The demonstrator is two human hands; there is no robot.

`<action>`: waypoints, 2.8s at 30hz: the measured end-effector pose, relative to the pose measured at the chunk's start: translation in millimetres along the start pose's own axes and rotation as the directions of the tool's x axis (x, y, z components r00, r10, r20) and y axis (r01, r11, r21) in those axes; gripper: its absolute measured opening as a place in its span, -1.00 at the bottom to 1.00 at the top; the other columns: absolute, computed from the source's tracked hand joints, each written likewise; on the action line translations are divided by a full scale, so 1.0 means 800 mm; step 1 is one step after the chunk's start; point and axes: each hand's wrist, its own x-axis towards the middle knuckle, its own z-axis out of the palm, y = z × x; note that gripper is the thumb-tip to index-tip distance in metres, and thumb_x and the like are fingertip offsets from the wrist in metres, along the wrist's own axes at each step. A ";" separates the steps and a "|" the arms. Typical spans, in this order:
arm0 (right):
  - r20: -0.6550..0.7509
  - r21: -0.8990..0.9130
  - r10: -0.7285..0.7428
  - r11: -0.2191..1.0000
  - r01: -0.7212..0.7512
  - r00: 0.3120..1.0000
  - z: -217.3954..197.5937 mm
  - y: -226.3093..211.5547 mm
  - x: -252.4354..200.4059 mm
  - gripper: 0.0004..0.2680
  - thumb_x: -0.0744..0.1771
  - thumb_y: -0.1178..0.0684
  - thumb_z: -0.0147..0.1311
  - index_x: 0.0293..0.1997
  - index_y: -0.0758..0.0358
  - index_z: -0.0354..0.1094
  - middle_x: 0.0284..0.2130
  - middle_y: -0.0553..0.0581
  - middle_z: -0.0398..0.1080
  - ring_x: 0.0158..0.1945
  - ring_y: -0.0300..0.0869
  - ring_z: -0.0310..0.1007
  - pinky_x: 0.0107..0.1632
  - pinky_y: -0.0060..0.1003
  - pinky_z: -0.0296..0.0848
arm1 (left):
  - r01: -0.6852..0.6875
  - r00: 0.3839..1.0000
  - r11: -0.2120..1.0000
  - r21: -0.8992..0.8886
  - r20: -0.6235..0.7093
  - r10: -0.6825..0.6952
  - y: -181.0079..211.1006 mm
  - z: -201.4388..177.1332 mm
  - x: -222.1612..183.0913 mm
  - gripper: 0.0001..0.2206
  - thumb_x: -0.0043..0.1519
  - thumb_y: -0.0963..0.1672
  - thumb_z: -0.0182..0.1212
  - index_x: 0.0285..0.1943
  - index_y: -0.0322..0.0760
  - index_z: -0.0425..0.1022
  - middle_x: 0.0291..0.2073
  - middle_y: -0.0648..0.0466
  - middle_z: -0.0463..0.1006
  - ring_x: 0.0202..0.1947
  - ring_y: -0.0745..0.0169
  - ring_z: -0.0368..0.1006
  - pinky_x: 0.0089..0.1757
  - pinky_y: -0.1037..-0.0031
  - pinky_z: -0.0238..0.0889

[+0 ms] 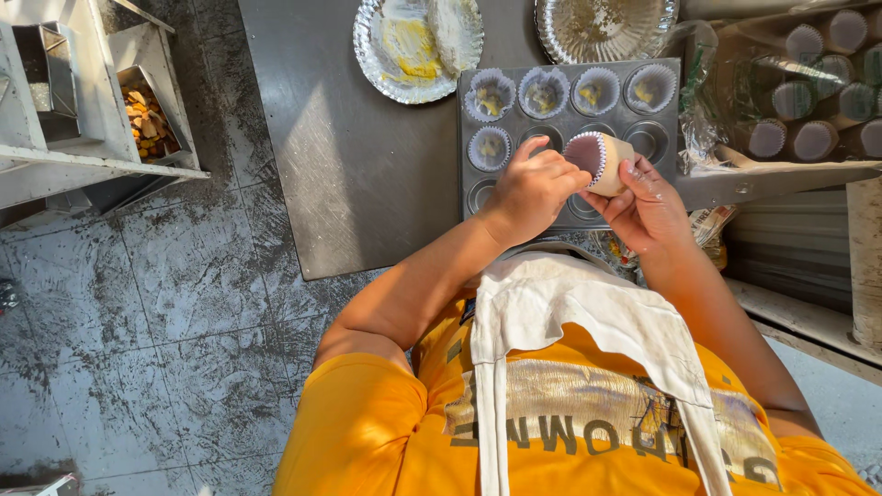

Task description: The person places paper liners into the cavities of multiple muffin tins by hand, taking the liners from stacks and paper cups.

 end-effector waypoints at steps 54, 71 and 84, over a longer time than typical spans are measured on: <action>-0.309 0.166 -0.100 0.973 0.158 0.946 -0.103 -0.028 -0.068 -0.59 0.43 -0.03 0.09 0.46 0.15 0.11 0.34 0.12 0.30 0.41 0.05 0.32 0.41 0.11 0.38 | -0.096 0.862 0.950 0.297 0.502 -0.070 -0.135 0.100 -0.025 -0.82 0.25 -0.17 0.12 -0.07 -0.27 0.62 -0.05 -0.03 0.64 0.04 0.07 0.57 0.40 -0.23 -0.29; -0.158 0.047 -0.073 0.996 0.081 0.985 -0.080 -0.020 -0.055 -0.63 0.43 -0.04 0.09 0.38 0.21 0.12 0.28 0.12 0.32 0.34 -0.04 0.36 0.35 0.03 0.42 | -0.127 0.988 0.974 -0.190 0.061 0.141 0.003 0.060 0.018 -0.71 0.24 -0.09 0.36 0.12 -0.20 0.53 0.09 0.08 0.55 0.18 0.07 0.44 0.34 -0.02 0.02; -0.105 0.012 -0.039 0.999 0.041 0.994 -0.026 0.006 -0.014 -0.64 0.41 -0.06 0.14 0.30 0.23 0.15 0.23 0.13 0.34 0.28 -0.06 0.38 0.32 0.01 0.42 | -0.102 0.992 0.987 -0.127 0.061 0.110 -0.019 0.016 0.023 -0.77 0.09 -0.21 0.39 -0.08 -0.10 0.63 -0.20 0.22 0.62 -0.03 0.25 0.49 0.34 -0.09 -0.03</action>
